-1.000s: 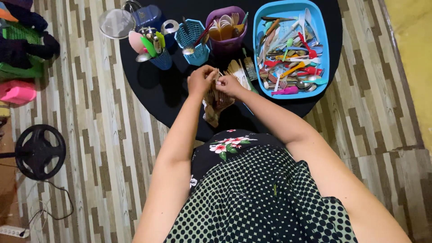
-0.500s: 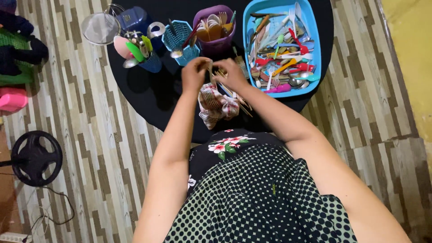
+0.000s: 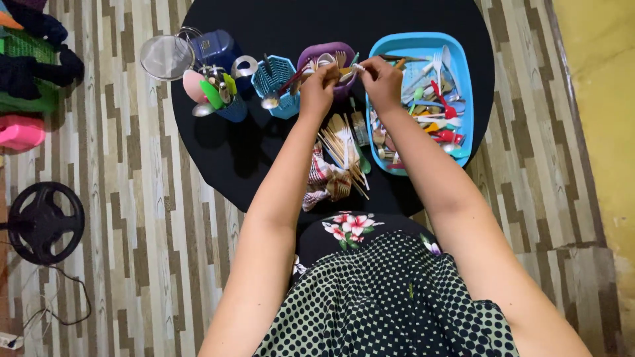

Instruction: Sorting spoons, forks, and other small items into various containers on a table.

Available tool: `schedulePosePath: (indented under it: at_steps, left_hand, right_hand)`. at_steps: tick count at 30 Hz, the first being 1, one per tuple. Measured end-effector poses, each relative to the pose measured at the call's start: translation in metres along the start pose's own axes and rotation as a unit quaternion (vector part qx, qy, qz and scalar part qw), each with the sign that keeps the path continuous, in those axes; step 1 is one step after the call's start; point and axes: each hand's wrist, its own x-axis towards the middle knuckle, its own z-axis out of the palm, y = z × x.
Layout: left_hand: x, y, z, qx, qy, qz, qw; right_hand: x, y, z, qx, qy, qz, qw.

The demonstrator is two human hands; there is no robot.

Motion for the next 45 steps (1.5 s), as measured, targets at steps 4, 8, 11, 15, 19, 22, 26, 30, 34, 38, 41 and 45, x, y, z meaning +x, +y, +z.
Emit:
schedulePosePath:
  at_steps: [4, 8, 11, 15, 19, 22, 26, 30, 34, 38, 41, 45]
  left_hand:
    - [0.025, -0.023, 0.022, 0.009, -0.021, -0.006, 1.0]
    - [0.035, -0.04, 0.038, -0.067, -0.031, -0.092, 0.993]
    - [0.043, -0.088, 0.064, -0.148, -0.019, -0.128, 0.98]
    - [0.03, -0.115, 0.085, -0.219, -0.021, -0.188, 0.957]
    - [0.012, -0.122, 0.093, -0.216, -0.055, -0.232, 0.947]
    - [0.001, -0.137, 0.105, -0.204, -0.059, -0.22, 0.952]
    - [-0.027, -0.127, 0.12, -0.166, -0.121, -0.213, 0.955]
    - [-0.054, -0.101, 0.151, -0.081, -0.194, -0.128, 0.969]
    - [-0.08, -0.146, 0.176, -0.061, -0.267, -0.133, 0.952]
    - [-0.103, -0.129, 0.184, 0.134, -0.352, -0.136, 0.916]
    - [-0.112, -0.118, 0.19, 0.168, -0.39, -0.125, 0.897]
    - [-0.123, -0.041, 0.154, 0.109, -0.412, -0.118, 0.897]
  right_hand:
    - [0.015, 0.037, 0.017, -0.079, -0.011, 0.028, 0.996]
    - [0.029, 0.061, 0.033, -0.094, -0.005, -0.03, 0.995]
    - [0.036, 0.075, 0.044, -0.089, -0.022, -0.078, 0.993]
    - [0.031, 0.092, 0.057, -0.135, -0.058, -0.037, 0.989]
    - [0.023, 0.103, 0.052, -0.131, -0.093, -0.021, 0.987]
    - [0.017, 0.118, 0.034, -0.121, -0.074, -0.021, 0.99]
    - [-0.01, 0.154, -0.01, -0.092, -0.018, 0.063, 0.994]
    - [-0.077, 0.249, -0.042, -0.137, -0.015, 0.159, 0.978]
    - [-0.152, 0.271, -0.057, -0.168, -0.039, 0.24, 0.955]
    - [-0.178, 0.189, -0.064, -0.228, -0.184, 0.361, 0.885]
    - [-0.166, 0.122, -0.075, -0.28, -0.279, 0.404, 0.825]
    - [-0.165, 0.125, -0.064, -0.35, -0.351, 0.376, 0.783]
